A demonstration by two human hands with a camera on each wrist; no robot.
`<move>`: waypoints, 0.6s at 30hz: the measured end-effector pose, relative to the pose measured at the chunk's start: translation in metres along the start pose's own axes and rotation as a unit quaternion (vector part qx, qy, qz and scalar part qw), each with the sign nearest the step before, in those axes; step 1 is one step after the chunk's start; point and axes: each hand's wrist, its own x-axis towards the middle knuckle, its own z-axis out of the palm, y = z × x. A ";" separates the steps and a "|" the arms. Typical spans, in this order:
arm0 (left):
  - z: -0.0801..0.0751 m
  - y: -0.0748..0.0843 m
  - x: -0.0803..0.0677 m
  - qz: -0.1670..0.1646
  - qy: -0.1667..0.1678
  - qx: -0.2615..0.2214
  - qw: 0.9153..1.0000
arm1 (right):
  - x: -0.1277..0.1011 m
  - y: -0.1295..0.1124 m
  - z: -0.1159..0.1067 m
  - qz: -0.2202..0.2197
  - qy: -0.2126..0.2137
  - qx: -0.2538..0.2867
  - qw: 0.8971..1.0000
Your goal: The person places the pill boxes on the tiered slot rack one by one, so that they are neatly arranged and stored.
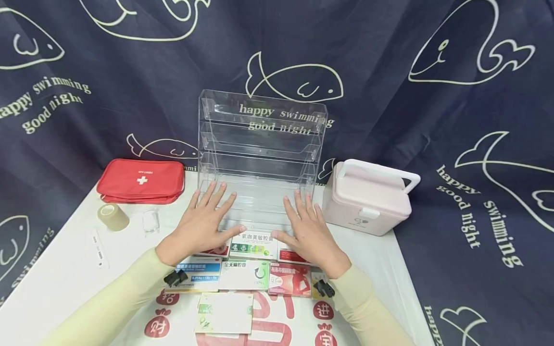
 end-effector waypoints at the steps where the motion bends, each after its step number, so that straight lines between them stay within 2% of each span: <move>1: 0.000 -0.001 0.000 -0.002 0.010 -0.012 1.000 | 0.001 0.001 0.000 -0.003 0.013 0.010 1.000; 3: -0.001 -0.003 0.001 -0.006 0.041 -0.044 0.998 | 0.003 0.002 0.001 -0.011 0.047 0.038 0.998; 5: -0.001 -0.006 0.003 -0.011 0.087 -0.084 0.993 | 0.003 0.005 0.001 -0.014 0.084 0.073 0.994; 8: -0.002 -0.012 0.006 -0.030 0.162 -0.155 0.974 | 0.001 0.006 0.001 -0.021 0.152 0.145 0.977; 10: -0.002 -0.017 0.008 -0.044 0.207 -0.207 0.955 | -0.003 0.008 0.000 -0.026 0.202 0.203 0.958; 13: -0.001 -0.026 0.011 -0.056 0.264 -0.277 0.922 | -0.011 0.014 0.000 -0.035 0.270 0.285 0.919; 15: 0.000 -0.033 0.012 -0.062 0.295 -0.310 0.902 | -0.019 0.020 0.000 -0.038 0.297 0.330 0.895; 17: 0.002 -0.042 0.013 -0.070 0.325 -0.328 0.884 | -0.029 0.028 0.003 -0.033 0.314 0.365 0.876; 18: 0.003 -0.047 0.013 -0.075 0.337 -0.331 0.878 | -0.034 0.032 0.004 -0.033 0.319 0.377 0.869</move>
